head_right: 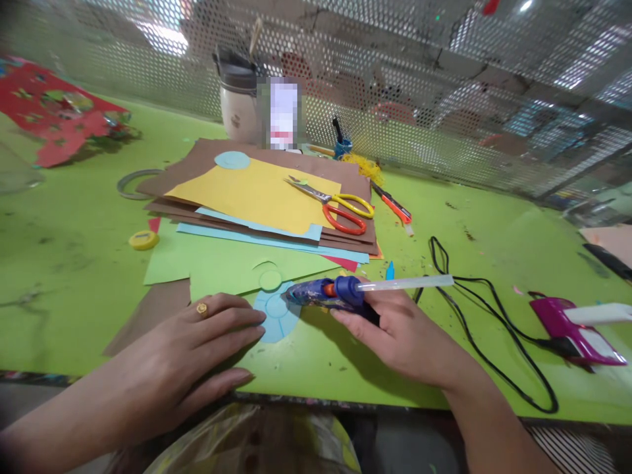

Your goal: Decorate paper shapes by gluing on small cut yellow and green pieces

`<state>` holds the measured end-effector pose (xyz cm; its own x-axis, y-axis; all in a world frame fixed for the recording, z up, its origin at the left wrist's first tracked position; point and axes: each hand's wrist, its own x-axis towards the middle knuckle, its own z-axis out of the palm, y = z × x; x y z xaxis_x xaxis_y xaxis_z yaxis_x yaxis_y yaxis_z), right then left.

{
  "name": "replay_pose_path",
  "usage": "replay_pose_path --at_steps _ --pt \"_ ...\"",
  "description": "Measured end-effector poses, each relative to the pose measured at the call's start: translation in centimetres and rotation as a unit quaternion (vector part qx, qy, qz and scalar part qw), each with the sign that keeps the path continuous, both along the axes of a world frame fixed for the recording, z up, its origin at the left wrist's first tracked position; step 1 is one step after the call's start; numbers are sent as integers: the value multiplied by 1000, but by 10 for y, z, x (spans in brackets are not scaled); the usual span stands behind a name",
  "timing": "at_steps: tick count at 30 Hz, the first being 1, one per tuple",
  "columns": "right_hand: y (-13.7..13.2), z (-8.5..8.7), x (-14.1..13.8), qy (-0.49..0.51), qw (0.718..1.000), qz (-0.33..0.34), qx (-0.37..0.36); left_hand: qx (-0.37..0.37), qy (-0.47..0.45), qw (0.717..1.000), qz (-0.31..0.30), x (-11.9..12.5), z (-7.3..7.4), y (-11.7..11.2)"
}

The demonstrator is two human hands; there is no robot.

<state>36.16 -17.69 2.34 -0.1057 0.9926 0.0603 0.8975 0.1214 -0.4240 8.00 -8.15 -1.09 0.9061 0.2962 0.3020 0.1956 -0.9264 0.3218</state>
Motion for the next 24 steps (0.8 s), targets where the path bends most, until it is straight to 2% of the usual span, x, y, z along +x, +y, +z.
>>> replay_pose_path --at_steps 12,24 --pt "-4 4 4 1 1000 20 17 -9 10 1000 -5 2 2 1" --pt "-11 1 9 -15 999 43 -17 -14 15 1000 -6 0 1 1"
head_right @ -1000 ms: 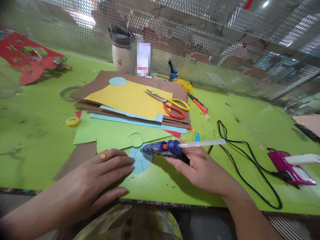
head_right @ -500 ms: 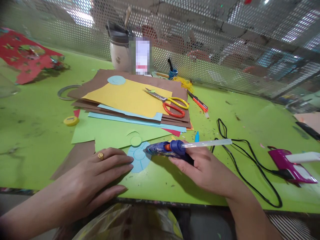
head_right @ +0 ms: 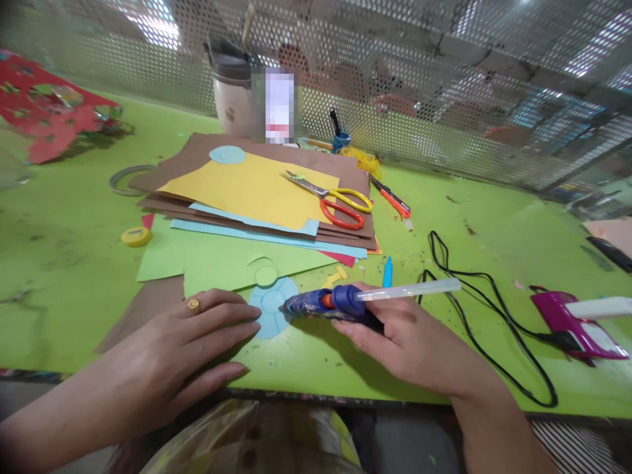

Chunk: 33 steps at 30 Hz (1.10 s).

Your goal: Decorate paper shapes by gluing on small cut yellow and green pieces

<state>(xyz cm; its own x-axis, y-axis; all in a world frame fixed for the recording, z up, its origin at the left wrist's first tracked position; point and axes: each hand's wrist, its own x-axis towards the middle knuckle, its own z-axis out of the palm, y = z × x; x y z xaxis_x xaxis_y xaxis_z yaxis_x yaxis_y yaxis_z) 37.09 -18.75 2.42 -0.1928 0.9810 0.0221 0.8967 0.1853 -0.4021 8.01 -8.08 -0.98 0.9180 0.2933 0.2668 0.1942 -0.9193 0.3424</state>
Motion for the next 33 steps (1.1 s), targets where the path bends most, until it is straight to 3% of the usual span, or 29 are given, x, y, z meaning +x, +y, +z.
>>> replay_pose_path --at_steps 20,33 --pt "14 -2 -20 75 995 -37 -55 8 -11 1000 -1 0 -2 0" --pt "13 0 -14 70 996 -51 -10 12 -17 1000 -2 1 -5 0"
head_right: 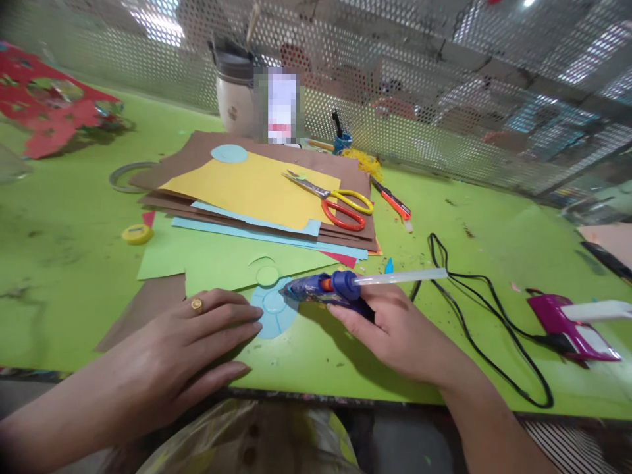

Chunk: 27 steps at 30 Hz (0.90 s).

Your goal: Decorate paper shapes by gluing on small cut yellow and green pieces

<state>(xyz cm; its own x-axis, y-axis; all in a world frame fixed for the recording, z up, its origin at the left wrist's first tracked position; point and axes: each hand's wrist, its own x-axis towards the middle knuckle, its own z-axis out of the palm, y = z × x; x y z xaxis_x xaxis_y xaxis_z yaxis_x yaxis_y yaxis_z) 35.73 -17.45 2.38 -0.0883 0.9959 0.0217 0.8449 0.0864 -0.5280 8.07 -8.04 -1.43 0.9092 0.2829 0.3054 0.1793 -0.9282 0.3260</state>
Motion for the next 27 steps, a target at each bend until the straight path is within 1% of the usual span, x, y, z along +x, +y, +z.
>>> replay_pose_path --at_steps 10,13,16,23,27 --pt "-10 7 5 -42 999 14 0 2 -9 1000 -1 1 2 -1" --pt "-13 7 5 -47 999 17 -15 -6 -5 1000 -1 0 2 -1" --pt "-14 5 4 -40 999 29 -16 -10 1 1000 -1 0 2 0" --pt "-5 1 -6 -1 998 20 -51 0 0 1000 0 0 4 -1" --pt "2 1 -10 5 999 10 -38 -4 -6 1000 -4 1 3 -1"
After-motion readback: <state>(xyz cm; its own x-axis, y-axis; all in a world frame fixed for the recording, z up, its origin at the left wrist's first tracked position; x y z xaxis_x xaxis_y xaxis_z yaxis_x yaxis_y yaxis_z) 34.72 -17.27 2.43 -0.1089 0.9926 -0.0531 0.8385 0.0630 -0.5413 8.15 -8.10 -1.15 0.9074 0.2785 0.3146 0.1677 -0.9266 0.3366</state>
